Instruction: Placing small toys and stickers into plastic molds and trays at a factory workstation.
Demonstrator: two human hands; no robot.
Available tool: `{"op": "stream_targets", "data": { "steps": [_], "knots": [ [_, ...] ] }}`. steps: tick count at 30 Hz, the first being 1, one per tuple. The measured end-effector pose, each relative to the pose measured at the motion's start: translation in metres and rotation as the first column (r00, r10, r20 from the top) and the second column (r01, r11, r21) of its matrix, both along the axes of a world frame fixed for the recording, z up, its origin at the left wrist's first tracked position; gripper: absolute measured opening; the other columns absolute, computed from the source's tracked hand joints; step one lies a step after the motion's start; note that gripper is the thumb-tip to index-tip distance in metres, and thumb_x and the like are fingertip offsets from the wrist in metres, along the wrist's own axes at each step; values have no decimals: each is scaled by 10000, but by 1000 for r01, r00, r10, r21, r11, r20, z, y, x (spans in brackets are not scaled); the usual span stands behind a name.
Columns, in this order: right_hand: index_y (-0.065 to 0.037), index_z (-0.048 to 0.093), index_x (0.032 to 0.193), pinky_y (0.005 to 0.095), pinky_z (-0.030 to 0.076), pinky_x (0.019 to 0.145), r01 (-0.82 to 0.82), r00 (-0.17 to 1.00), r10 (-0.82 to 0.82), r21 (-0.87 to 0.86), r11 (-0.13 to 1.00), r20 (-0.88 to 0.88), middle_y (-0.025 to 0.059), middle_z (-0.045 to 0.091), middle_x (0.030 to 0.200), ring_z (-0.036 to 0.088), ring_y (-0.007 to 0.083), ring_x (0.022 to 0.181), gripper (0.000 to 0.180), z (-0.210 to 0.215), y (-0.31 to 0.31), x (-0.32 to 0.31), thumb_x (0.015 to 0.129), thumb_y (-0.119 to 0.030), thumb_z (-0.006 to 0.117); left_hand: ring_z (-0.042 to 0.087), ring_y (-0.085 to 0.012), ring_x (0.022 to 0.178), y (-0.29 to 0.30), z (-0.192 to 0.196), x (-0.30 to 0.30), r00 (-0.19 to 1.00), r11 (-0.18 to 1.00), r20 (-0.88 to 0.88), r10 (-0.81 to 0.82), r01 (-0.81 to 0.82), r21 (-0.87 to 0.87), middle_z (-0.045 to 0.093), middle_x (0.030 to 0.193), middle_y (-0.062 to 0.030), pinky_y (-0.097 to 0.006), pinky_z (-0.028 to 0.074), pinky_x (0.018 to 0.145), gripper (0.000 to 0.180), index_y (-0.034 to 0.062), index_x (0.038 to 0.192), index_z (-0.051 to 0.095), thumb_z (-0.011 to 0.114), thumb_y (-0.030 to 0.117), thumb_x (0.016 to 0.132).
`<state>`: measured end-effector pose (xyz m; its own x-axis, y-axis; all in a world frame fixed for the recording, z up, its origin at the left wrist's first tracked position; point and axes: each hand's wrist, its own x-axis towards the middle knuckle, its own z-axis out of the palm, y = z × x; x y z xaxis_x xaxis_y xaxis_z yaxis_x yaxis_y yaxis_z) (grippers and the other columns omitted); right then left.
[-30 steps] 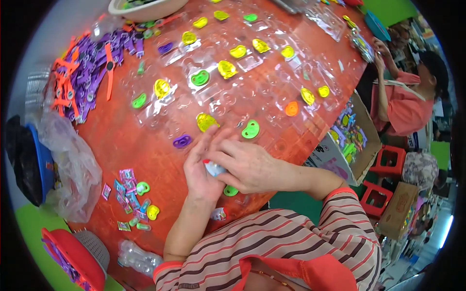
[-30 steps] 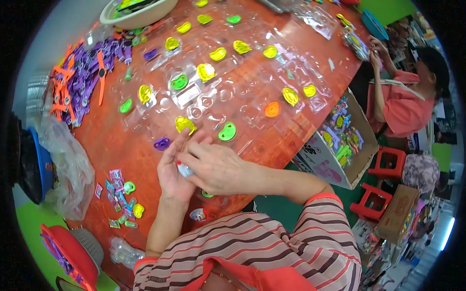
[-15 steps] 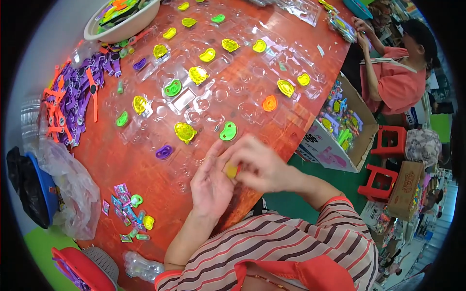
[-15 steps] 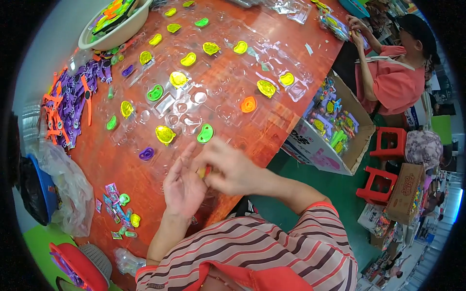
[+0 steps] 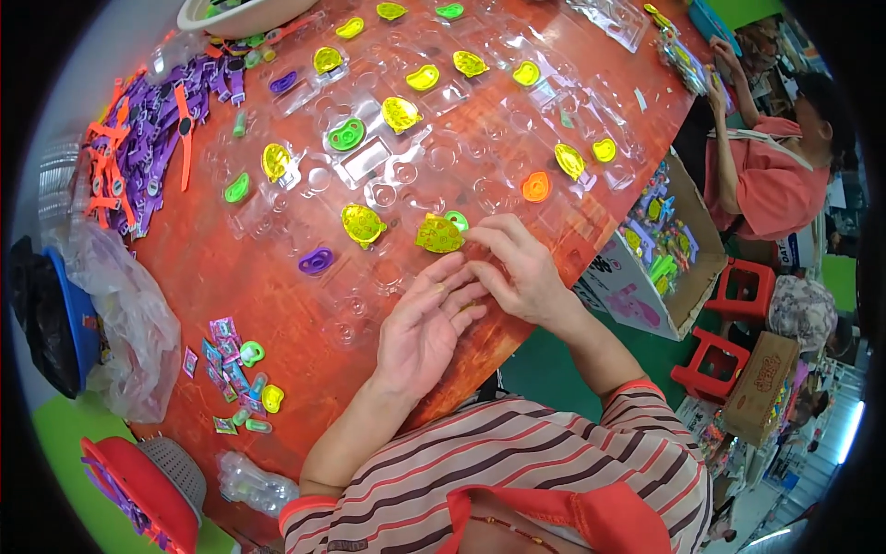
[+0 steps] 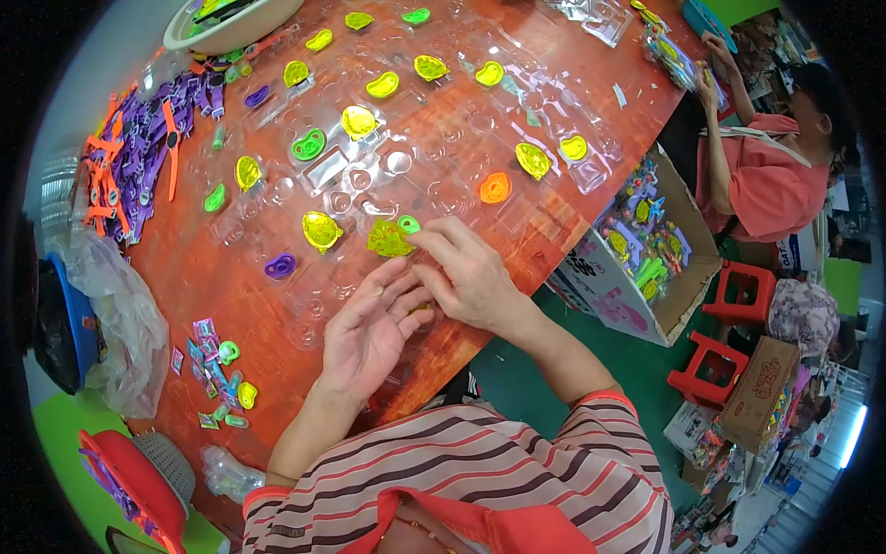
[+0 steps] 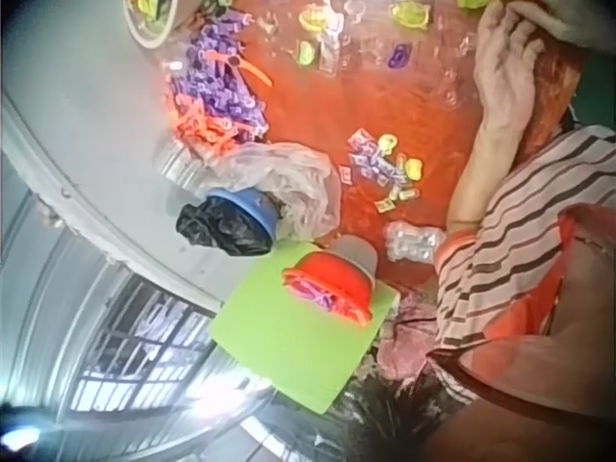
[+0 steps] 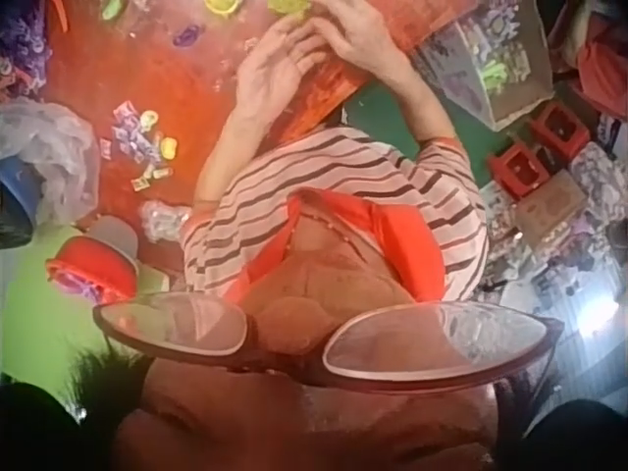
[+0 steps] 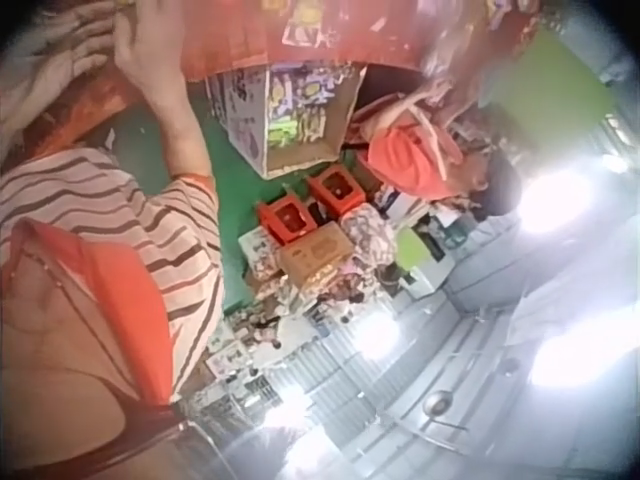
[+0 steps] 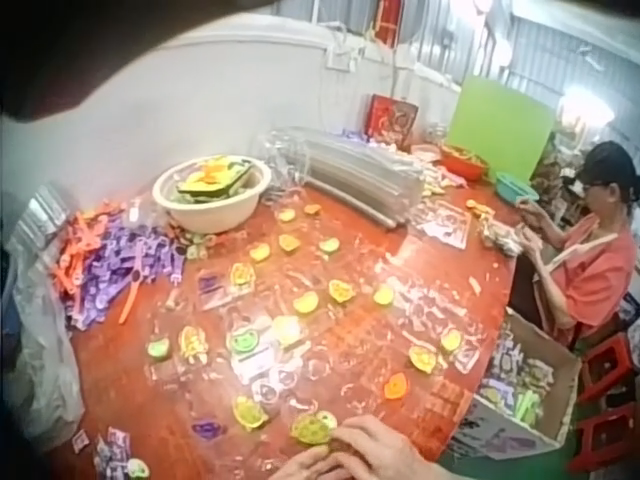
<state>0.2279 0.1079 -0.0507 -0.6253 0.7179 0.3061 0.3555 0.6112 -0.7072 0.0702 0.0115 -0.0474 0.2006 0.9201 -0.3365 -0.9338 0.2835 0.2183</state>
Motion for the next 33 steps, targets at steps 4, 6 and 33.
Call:
{"op": "stream_targets", "data": {
  "steps": [4, 6, 33],
  "knots": [
    [-26, 536, 1179, 390, 473, 816, 55, 985, -74, 125, 991, 157, 169, 524, 1120, 559, 327, 993, 426, 7, 3, -18, 787, -127, 669, 527, -277, 1155, -16, 3, -5, 999, 1000, -35, -29, 28, -12, 496, 1285, -169, -389, 439, 965, 415, -14, 1323, 386, 444, 148, 946],
    [-33, 521, 1197, 402, 460, 809, 44, 981, -79, 187, 981, 179, 155, 527, 1088, 550, 323, 963, 476, 7, 5, -30, 773, -177, 683, 530, -291, 1151, -26, 8, -10, 996, 999, -78, -46, 45, -17, 496, 1284, -186, -394, 438, 967, 418, -17, 1322, 385, 446, 149, 943],
    [-51, 498, 1179, 396, 526, 705, 74, 793, -208, 248, 966, 573, 138, 530, 999, 594, 315, 866, 439, 4, -14, -10, 815, -239, 655, 583, -337, 1076, -153, 10, -53, 940, 973, -258, 225, -230, 14, 538, 1239, -236, -425, 480, 888, 392, -21, 1281, 431, 463, 142, 925]
  ]
}}
